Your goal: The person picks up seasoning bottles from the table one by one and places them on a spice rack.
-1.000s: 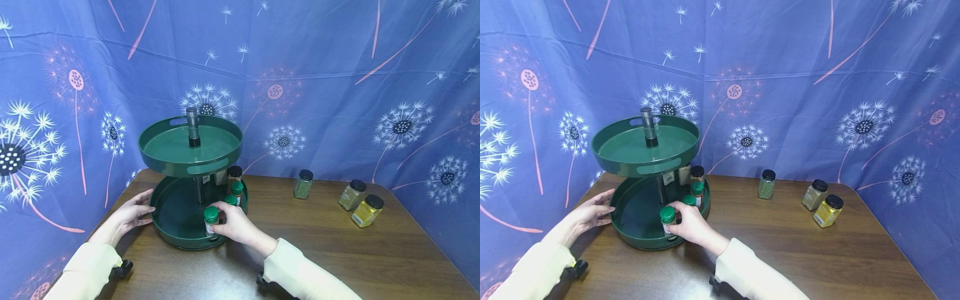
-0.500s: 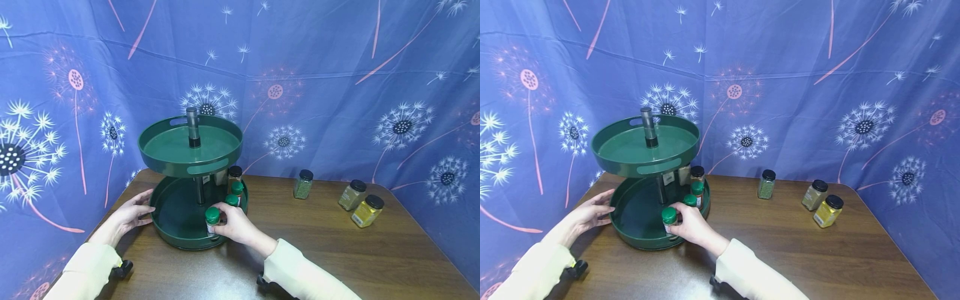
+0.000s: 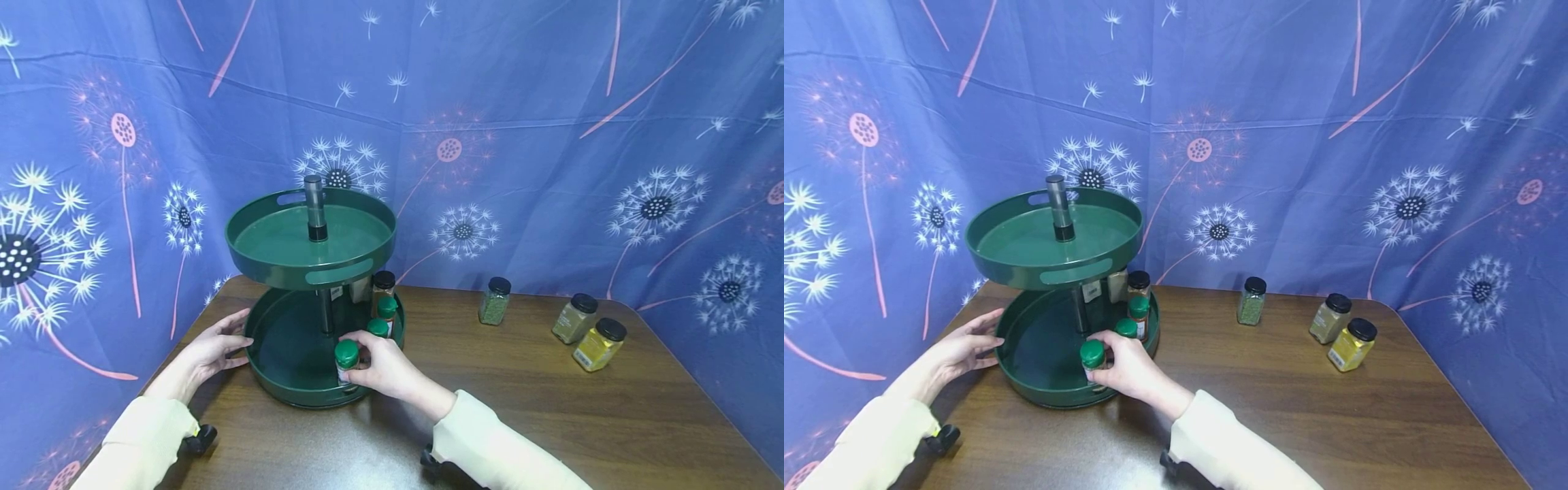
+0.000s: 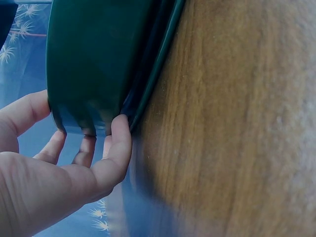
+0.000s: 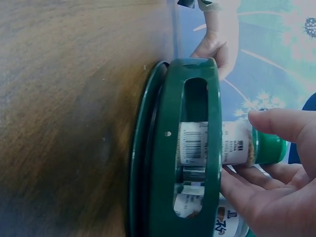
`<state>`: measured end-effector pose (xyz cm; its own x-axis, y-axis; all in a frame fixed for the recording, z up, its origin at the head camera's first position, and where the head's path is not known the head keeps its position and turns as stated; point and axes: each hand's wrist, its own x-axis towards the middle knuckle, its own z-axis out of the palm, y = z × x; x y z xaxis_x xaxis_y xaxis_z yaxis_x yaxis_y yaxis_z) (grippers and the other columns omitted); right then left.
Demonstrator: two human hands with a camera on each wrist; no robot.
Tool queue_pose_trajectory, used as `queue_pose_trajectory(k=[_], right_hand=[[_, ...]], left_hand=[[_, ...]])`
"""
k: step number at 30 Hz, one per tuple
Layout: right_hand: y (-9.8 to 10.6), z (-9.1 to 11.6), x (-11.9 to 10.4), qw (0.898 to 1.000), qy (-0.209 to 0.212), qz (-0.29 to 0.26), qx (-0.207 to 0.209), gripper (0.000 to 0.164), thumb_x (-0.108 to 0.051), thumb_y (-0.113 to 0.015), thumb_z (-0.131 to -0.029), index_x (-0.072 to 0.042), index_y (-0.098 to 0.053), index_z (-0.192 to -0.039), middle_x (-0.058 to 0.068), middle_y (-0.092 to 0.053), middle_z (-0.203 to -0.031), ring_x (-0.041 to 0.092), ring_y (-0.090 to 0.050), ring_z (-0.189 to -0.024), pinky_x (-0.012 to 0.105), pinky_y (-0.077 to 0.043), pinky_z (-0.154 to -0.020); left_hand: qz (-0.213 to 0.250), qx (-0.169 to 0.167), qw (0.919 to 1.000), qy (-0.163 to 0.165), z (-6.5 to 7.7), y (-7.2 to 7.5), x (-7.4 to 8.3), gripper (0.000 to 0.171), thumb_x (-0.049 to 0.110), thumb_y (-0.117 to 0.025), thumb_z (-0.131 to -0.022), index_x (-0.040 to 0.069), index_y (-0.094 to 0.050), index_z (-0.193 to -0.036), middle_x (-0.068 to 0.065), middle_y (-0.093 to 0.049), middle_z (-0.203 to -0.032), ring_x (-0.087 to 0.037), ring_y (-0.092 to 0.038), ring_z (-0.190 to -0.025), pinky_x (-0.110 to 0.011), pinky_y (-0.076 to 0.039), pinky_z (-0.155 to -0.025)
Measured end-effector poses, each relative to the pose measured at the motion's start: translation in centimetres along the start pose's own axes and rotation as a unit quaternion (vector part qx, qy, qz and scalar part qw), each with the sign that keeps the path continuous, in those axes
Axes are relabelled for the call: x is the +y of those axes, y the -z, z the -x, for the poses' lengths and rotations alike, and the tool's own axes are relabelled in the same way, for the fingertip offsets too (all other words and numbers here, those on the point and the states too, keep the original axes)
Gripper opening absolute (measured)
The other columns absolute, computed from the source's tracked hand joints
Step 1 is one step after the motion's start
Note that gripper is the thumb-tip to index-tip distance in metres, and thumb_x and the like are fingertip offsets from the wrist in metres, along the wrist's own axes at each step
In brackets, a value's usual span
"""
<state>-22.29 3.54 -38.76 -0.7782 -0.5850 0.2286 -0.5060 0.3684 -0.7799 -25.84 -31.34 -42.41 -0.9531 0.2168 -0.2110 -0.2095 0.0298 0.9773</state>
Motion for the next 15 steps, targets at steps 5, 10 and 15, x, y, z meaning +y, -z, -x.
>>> queue_pose_trajectory(k=[5, 10, 15], right_hand=[[0.4, 0.1, -0.5, 1.0, -0.013, -0.011, -0.003, 0.051, -0.006, -0.073, -0.08, -0.006, -0.053, -0.128, 0.01, -0.066, -0.108, 0.02, -0.066, -0.097, 0.034, -0.054, -0.08], [0.9, 0.0, -1.2, 1.0, -0.013, -0.021, -0.006, 0.051, -0.005, -0.071, -0.081, -0.007, -0.053, -0.128, 0.008, -0.063, -0.115, 0.018, -0.065, -0.101, 0.035, -0.053, -0.082], [1.5, 0.0, -1.9, 0.999, -0.005, -0.048, -0.006, 0.048, -0.003, -0.071, -0.081, -0.006, -0.054, -0.126, 0.011, -0.061, -0.121, 0.024, -0.064, -0.105, 0.037, -0.053, -0.083]], left_hand=[[-0.002, -0.001, 1.0, 0.0, 0.0, 0.0, 0.0, 0.083, 0.002, -0.055, -0.091, 0.01, -0.001, -0.152, -0.022, 0.002, -0.156, -0.015, -0.046, -0.115, -0.044, -0.044, -0.09], [-0.003, -0.002, 1.0, -0.002, 0.0, -0.1, 0.2, 0.082, 0.002, -0.055, -0.091, 0.009, -0.001, -0.152, -0.023, 0.002, -0.155, -0.015, -0.046, -0.114, -0.044, -0.044, -0.089], [-0.007, -0.003, 1.0, -0.002, 0.2, -0.3, 0.4, 0.082, 0.002, -0.055, -0.091, 0.008, 0.0, -0.152, -0.023, 0.002, -0.155, -0.022, -0.041, -0.121, -0.045, -0.043, -0.09]])
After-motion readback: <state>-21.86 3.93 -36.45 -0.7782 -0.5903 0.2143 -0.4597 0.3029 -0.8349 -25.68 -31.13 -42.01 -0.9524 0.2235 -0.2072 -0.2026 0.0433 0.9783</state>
